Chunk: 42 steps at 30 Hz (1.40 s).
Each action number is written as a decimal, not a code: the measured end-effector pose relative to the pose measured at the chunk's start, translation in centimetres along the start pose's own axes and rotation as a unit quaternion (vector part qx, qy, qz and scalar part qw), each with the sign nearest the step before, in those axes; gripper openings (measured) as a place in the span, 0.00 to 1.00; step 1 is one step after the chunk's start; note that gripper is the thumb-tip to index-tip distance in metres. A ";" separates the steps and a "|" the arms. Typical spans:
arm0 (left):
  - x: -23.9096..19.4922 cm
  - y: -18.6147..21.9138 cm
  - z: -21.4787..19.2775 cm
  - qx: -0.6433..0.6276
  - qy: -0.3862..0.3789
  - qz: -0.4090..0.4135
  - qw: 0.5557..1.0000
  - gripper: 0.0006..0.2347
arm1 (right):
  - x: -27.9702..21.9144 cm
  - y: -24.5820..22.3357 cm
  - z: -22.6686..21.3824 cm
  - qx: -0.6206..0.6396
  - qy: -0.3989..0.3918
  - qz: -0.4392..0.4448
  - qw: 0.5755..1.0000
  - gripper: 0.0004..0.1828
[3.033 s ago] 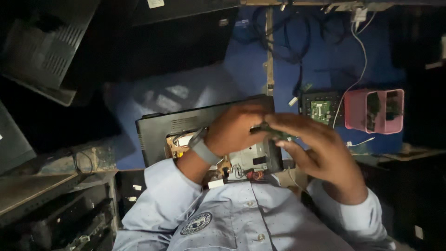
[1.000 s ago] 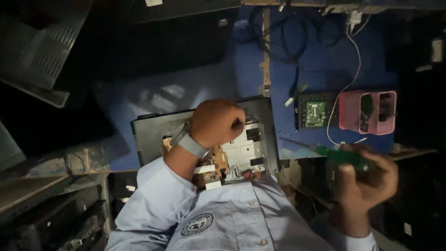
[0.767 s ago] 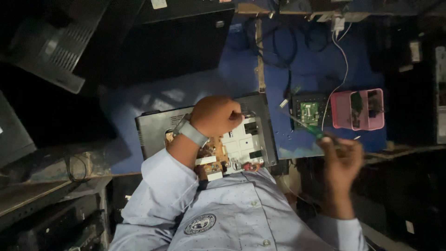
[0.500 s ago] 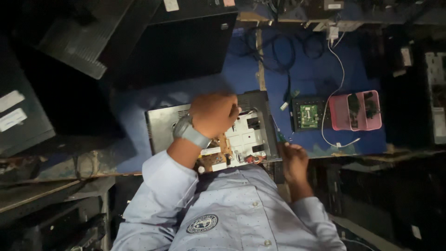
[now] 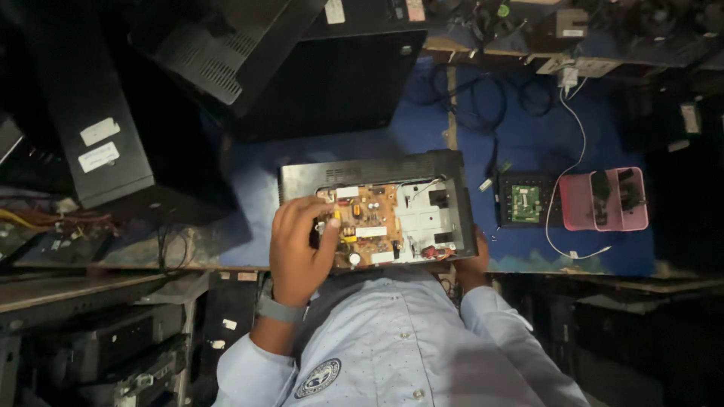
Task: The person uses a screwdriver to remove and reinsert screws on the back panel of an open CRT television, repeatedly adjusting components on the exposed circuit board. The person handles the screwdriver and occasionally touches the board while working.
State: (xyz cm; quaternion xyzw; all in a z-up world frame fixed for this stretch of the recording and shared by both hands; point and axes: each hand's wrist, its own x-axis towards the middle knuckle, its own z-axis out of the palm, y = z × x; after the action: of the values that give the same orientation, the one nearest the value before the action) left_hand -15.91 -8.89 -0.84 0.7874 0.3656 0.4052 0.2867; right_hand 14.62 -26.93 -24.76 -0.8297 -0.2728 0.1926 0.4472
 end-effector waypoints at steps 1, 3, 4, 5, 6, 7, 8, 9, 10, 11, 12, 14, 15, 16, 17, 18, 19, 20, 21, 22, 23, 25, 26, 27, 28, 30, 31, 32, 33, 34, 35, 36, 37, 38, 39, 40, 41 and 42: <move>-1.0 -0.6 0.2 -0.015 0.006 -0.026 1.000 0.09 | 0.6 0.4 0.2 -0.038 0.009 0.009 0.999 0.15; -2.5 -1.7 0.8 -0.046 0.026 -0.062 0.997 0.10 | 1.8 1.0 0.2 -0.123 0.026 -0.003 0.992 0.13; -3.1 -2.3 1.2 -0.062 0.039 -0.074 0.995 0.11 | 2.4 1.1 0.0 -0.173 0.033 -0.023 0.984 0.12; -3.6 -2.8 1.5 -0.079 0.052 -0.086 0.992 0.11 | 2.9 0.7 -0.3 -0.222 0.040 -0.043 0.973 0.11; -4.0 -3.3 1.8 -0.090 0.059 -0.087 0.990 0.12 | 3.6 0.2 -0.8 -0.118 0.093 -0.080 0.985 0.12; -4.3 -3.7 2.1 -0.101 0.066 -0.087 0.989 0.13 | 4.2 -0.5 -1.1 -0.013 0.144 -0.115 0.983 0.15; -4.7 -4.0 2.4 -0.114 0.071 -0.088 0.987 0.15 | 4.8 -1.4 -1.6 0.106 0.128 -0.152 0.974 0.10; -4.8 -4.3 2.6 -0.114 0.079 -0.078 0.987 0.15 | 5.9 -3.2 -2.6 0.224 0.109 -0.187 0.950 0.07; -5.1 -4.5 2.8 -0.113 0.085 -0.069 0.988 0.15 | 6.1 -5.2 -3.7 0.225 0.110 -0.184 0.951 0.05; -5.3 -4.6 2.9 -0.112 0.092 -0.060 0.988 0.16 | 6.0 -7.5 -4.7 0.226 0.111 -0.181 0.951 0.05; -5.4 -4.7 2.9 -0.102 0.095 -0.058 0.989 0.17 | 5.8 -10.2 -5.2 0.193 0.107 -0.174 0.960 0.04; -5.4 -4.7 3.0 -0.085 0.101 -0.053 0.990 0.18 | 4.4 -15.5 -6.1 0.086 0.048 -0.245 0.964 0.08; -5.3 -4.6 3.0 -0.074 0.097 -0.047 0.991 0.18 | 3.6 -17.9 -6.2 0.011 -0.008 -0.320 0.947 0.12; -5.3 -4.6 3.0 -0.063 0.094 -0.041 0.993 0.18 | 3.3 -20.1 -5.9 -0.069 -0.058 -0.356 0.930 0.17; -5.3 -4.6 3.0 -0.052 0.091 -0.036 0.994 0.18 | 3.1 -22.0 -5.4 -0.148 -0.107 -0.387 0.904 0.23; -5.3 -4.5 2.9 -0.054 0.088 -0.038 0.994 0.19 | 3.0 -23.5 -5.0 -0.225 -0.157 -0.416 0.867 0.29; -5.3 -4.4 2.8 -0.056 0.085 -0.041 0.994 0.19 | 2.7 -24.5 -4.7 -0.230 -0.163 -0.404 0.870 0.27; -5.3 -4.3 2.8 -0.058 0.083 -0.044 0.994 0.19 | 2.5 -25.1 -4.1 -0.234 -0.171 -0.394 0.872 0.26; -5.1 -4.3 2.8 -0.056 0.085 -0.043 0.994 0.19 | 2.4 -25.4 -3.7 -0.239 -0.178 -0.383 0.874 0.25; -5.1 -4.2 2.7 -0.054 0.087 -0.044 0.994 0.19 | 2.4 -25.4 -3.5 -0.233 -0.172 -0.379 0.879 0.22; -5.0 -4.1 2.7 -0.052 0.089 -0.046 0.994 0.19 | 2.4 -25.2 -3.4 -0.228 -0.165 -0.375 0.884 0.19; -4.9 -3.9 2.4 -0.060 0.078 -0.062 0.993 0.18 | 2.2 -24.4 -3.2 -0.220 -0.158 -0.363 0.892 0.14; -4.7 -3.8 2.1 -0.064 0.072 -0.068 0.993 0.18 | 2.1 -23.9 -3.2 -0.218 -0.156 -0.357 0.895 0.12; -4.5 -3.7 1.9 -0.064 0.067 -0.083 0.992 0.17 | 2.1 -23.5 -3.2 -0.216 -0.153 -0.351 0.898 0.10; -4.1 -3.7 1.7 -0.067 0.061 -0.096 0.991 0.16 | 2.2 -23.2 -3.2 -0.200 -0.149 -0.355 0.901 0.09; -3.7 -3.7 1.3 -0.049 0.051 -0.101 0.992 0.15 | 2.4 -22.5 -3.4 -0.169 -0.143 -0.359 0.907 0.07; -3.6 -3.8 1.1 -0.029 0.047 -0.093 0.994 0.14 | 2.4 -22.1 -3.3 -0.140 -0.133 -0.347 0.918 0.06; -3.4 -3.9 1.1 -0.009 0.044 -0.084 0.995 0.14 | 2.4 -21.8 -3.2 -0.112 -0.121 -0.335 0.928 0.06; -3.2 -4.0 1.3 -0.010 0.037 -0.087 0.995 0.14 | 2.5 -21.7 -3.2 -0.083 -0.108 -0.324 0.936 0.05; -3.2 -3.9 1.5 -0.010 0.028 -0.090 0.996 0.15 | 2.5 -21.5 -3.3 -0.086 -0.105 -0.326 0.936 0.05; -3.1 -3.8 1.7 -0.009 0.019 -0.093 0.995 0.15 | 2.6 -21.5 -3.3 -0.088 -0.102 -0.328 0.935 0.04; -3.1 -3.9 1.7 -0.005 0.012 -0.092 0.996 0.16 | 2.4 -21.4 -3.2 -0.090 -0.095 -0.327 0.936 0.04; -3.1 -3.9 1.7 -0.001 0.006 -0.090 0.996 0.16 | 2.3 -21.5 -3.2 -0.091 -0.099 -0.319 0.938 0.05; -3.1 -3.9 1.8 0.004 0.001 -0.088 0.996 0.16 | 2.3 -21.7 -3.3 -0.092 -0.104 -0.314 0.939 0.07; -3.2 -3.9 1.8 0.009 -0.001 -0.092 0.996 0.17 | 2.3 -22.0 -3.4 -0.093 -0.109 -0.308 0.941 0.08; -3.2 -4.0 1.7 0.013 -0.001 -0.096 0.995 0.17 | 2.5 -22.3 -3.5 -0.098 -0.122 -0.325 0.933 0.08; -3.2 -4.1 1.7 0.018 -0.002 -0.099 0.995 0.18 | 2.7 -22.6 -3.5 -0.103 -0.136 -0.342 0.924 0.08; -3.3 -4.3 1.7 0.021 -0.008 -0.099 0.995 0.19 | 2.9 -22.8 -3.6 -0.108 -0.152 -0.357 0.915 0.08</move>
State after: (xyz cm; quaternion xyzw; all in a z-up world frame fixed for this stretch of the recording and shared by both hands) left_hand -17.30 -9.39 -6.31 0.7561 0.4479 0.3610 0.3120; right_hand 12.51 -17.12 -3.78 -0.6809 -0.6350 0.1134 0.3469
